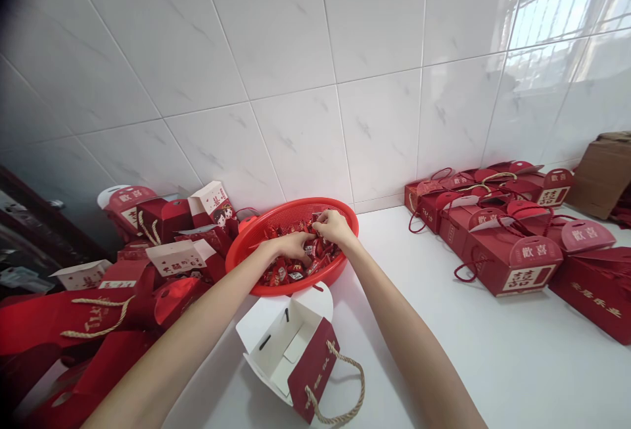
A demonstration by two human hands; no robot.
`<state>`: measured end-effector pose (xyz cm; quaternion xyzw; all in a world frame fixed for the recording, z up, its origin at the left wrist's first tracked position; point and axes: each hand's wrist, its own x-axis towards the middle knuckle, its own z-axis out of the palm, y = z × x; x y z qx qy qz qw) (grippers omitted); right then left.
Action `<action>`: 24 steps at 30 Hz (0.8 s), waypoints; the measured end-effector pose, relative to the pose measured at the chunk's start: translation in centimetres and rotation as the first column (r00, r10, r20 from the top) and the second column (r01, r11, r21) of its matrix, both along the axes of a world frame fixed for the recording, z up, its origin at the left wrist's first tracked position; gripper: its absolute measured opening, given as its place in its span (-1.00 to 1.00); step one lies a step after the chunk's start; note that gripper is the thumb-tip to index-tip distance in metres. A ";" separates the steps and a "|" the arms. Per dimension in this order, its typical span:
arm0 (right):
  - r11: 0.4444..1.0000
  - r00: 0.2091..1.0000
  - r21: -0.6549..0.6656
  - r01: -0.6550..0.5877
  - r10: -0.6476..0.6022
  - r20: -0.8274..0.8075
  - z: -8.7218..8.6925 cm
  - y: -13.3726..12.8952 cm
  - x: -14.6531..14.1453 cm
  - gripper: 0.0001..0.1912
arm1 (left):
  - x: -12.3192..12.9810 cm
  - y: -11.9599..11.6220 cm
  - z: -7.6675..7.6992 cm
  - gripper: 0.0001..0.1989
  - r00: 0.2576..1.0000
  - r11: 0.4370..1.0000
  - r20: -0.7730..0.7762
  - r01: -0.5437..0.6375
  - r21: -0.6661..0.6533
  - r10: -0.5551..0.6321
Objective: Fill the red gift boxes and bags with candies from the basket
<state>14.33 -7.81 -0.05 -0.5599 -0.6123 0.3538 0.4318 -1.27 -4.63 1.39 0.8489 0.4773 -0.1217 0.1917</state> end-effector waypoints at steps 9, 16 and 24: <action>1.000 0.999 0.003 0.013 -0.012 -0.042 0.3 -0.4 0.0 -0.90 | -0.1 0.7 -0.5 -0.31 0.995 0.995 0.003 0.098 0.009 -0.098; 1.000 0.999 0.000 0.010 -0.010 -0.043 0.5 -0.6 0.0 -0.91 | -0.2 0.3 -0.5 -0.35 0.992 0.993 0.057 0.115 -0.032 -0.113; 1.000 0.999 -0.005 -0.001 0.000 -0.042 0.6 -0.7 0.0 -0.89 | 0.5 0.0 -0.6 -0.32 0.989 0.989 0.020 0.150 -0.002 -0.150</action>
